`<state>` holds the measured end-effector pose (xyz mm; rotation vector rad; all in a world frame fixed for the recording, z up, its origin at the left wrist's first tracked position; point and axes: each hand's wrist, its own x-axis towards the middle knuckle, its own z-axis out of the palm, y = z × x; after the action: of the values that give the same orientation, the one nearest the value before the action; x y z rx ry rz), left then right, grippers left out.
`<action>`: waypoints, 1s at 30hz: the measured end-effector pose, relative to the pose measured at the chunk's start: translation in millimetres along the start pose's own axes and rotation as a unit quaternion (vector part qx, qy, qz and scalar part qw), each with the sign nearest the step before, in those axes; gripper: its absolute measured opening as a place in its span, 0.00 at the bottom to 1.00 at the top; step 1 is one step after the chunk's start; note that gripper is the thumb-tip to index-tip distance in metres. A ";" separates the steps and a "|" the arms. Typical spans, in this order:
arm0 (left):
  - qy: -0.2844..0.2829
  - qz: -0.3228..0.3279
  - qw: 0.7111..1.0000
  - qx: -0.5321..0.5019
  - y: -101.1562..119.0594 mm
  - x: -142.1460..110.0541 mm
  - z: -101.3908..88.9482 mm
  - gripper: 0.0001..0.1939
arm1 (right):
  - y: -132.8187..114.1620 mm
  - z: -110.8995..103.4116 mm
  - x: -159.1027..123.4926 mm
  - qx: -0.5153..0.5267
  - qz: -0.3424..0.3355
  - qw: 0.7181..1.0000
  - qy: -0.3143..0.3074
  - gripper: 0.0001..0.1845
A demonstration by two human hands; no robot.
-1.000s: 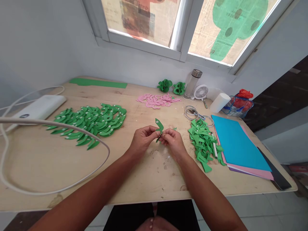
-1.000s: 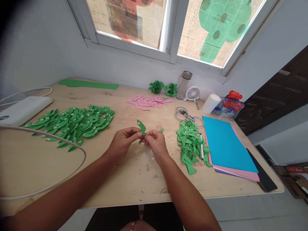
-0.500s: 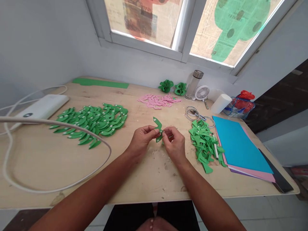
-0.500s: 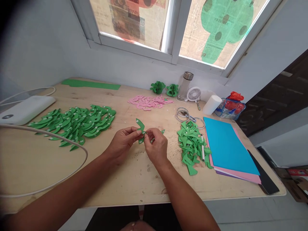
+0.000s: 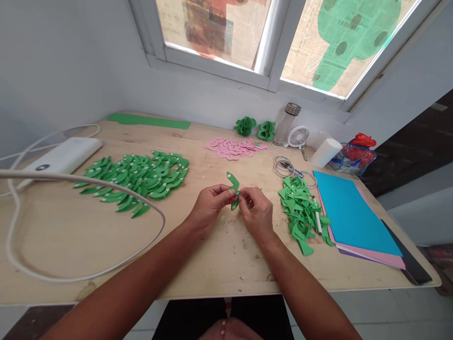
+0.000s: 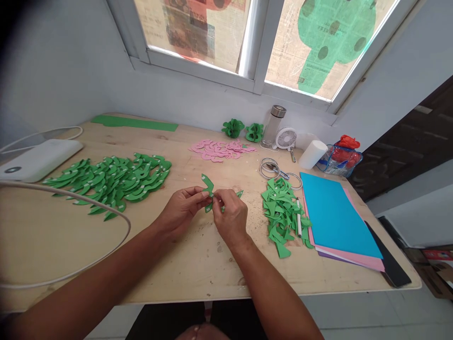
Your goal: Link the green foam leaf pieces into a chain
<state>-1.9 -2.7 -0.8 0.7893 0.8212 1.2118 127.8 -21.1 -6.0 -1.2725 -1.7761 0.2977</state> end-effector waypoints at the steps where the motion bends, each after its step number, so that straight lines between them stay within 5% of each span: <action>1: -0.001 -0.001 1.000 0.001 0.0 0.0 0.1 0.08 | 0.0 0.1 -0.1 -0.003 -0.002 1.000 0.000 0.07; 30: -0.006 0.001 1.000 0.001 0.1 0.0 0.4 0.08 | 0.5 0.2 -0.1 -0.030 -0.015 0.999 0.005 0.07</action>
<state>-1.6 -2.7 -0.6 0.7990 0.8120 1.2076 127.9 -20.9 -6.5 -1.2863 -1.8056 0.2221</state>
